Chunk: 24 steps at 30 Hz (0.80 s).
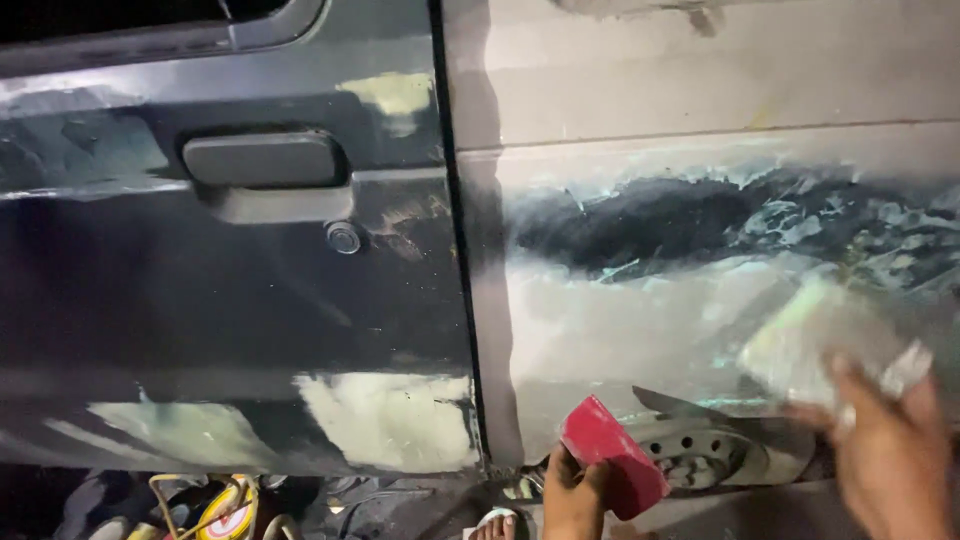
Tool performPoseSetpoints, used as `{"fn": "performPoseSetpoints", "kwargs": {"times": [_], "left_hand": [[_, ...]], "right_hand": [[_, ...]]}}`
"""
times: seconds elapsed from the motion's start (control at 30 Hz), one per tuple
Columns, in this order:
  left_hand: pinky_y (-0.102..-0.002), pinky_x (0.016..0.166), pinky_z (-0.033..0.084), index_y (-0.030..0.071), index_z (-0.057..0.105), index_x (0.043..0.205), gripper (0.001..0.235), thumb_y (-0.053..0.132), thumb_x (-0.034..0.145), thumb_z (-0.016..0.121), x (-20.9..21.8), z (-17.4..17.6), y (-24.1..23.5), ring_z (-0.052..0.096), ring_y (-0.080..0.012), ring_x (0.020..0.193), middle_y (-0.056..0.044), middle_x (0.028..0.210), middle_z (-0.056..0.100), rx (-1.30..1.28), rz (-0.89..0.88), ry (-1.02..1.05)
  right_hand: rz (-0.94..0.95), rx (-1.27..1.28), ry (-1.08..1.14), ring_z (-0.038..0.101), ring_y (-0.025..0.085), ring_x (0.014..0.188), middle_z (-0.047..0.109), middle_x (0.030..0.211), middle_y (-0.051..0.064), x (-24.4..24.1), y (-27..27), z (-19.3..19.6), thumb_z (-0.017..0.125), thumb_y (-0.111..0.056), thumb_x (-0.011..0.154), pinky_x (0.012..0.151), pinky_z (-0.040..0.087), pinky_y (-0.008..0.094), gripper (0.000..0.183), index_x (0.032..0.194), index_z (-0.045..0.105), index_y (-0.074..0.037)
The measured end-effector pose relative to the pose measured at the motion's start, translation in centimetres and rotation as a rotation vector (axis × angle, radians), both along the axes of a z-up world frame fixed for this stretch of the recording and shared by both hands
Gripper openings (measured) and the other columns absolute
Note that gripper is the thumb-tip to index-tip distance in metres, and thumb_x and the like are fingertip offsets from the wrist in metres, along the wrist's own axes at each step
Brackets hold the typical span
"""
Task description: The person sands a section of a car's side panel using a red sanding block and a metal scraper. They work on a light-colored patch of filler or primer, smoothing the surface with repetitive hand motions.
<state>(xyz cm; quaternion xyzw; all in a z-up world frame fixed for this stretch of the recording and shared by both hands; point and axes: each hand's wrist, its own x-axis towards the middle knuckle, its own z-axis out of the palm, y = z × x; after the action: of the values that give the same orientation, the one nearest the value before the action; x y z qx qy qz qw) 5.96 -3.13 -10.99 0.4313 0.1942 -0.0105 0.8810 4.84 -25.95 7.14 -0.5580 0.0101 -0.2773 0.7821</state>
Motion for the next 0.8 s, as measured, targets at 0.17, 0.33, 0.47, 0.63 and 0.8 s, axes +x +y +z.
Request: {"fn": "performPoseSetpoints", "kwargs": {"times": [0.17,0.33,0.47,0.63,0.8], "left_hand": [[-0.028,0.088,0.055,0.012,0.071,0.111,0.035,0.004,0.077,0.064,-0.8,2.4,-0.4,0.069,-0.0186,0.092,-0.008,0.099,0.079,0.253,-0.014,-0.028],[-0.023,0.088,0.054,0.013,0.070,0.111,0.033,0.003,0.081,0.064,-1.0,3.9,-1.3,0.070,-0.0167,0.089,-0.007,0.094,0.077,0.232,-0.044,-0.035],[-0.027,0.090,0.059,0.014,0.072,0.115,0.040,0.003,0.079,0.060,-1.0,3.7,-1.7,0.074,-0.0194,0.094,-0.009,0.097,0.081,0.214,-0.050,-0.062],[-0.025,0.077,0.054,0.015,0.071,0.107,0.030,0.007,0.079,0.062,-1.3,4.4,-0.1,0.065,-0.0170,0.080,-0.006,0.084,0.073,0.263,-0.044,-0.085],[-0.025,0.070,0.051,0.011,0.071,0.105,0.028,0.004,0.080,0.061,-0.8,3.4,0.3,0.060,-0.0165,0.072,-0.006,0.077,0.066,0.234,0.007,-0.101]], "right_hand": [[-0.529,-1.247,-0.470,0.055,0.051,0.129,0.060,0.144,0.038,0.1,2.9,12.5,0.053,0.015,0.109,0.112,0.040,0.055,0.041,0.150,0.059,0.019],[-0.697,-1.468,-0.459,0.062,0.053,0.114,0.066,0.137,0.032,2.3,5.8,16.2,0.053,0.007,0.108,0.098,0.047,0.057,0.048,0.154,0.063,0.006],[-0.727,-1.496,-0.354,0.066,0.048,0.097,0.068,0.132,0.023,2.7,9.7,14.6,0.050,0.001,0.105,0.071,0.050,0.061,0.049,0.153,0.058,-0.006],[-0.796,-1.540,-0.444,0.069,0.032,0.088,0.070,0.131,0.015,3.8,12.8,9.4,0.061,0.008,0.094,0.060,0.056,0.046,0.063,0.151,0.061,-0.018],[-0.771,-1.713,-0.389,0.069,0.032,0.110,0.065,0.141,0.009,3.3,15.0,6.1,0.061,0.009,0.084,0.052,0.063,0.036,0.077,0.152,0.055,-0.027]]}}
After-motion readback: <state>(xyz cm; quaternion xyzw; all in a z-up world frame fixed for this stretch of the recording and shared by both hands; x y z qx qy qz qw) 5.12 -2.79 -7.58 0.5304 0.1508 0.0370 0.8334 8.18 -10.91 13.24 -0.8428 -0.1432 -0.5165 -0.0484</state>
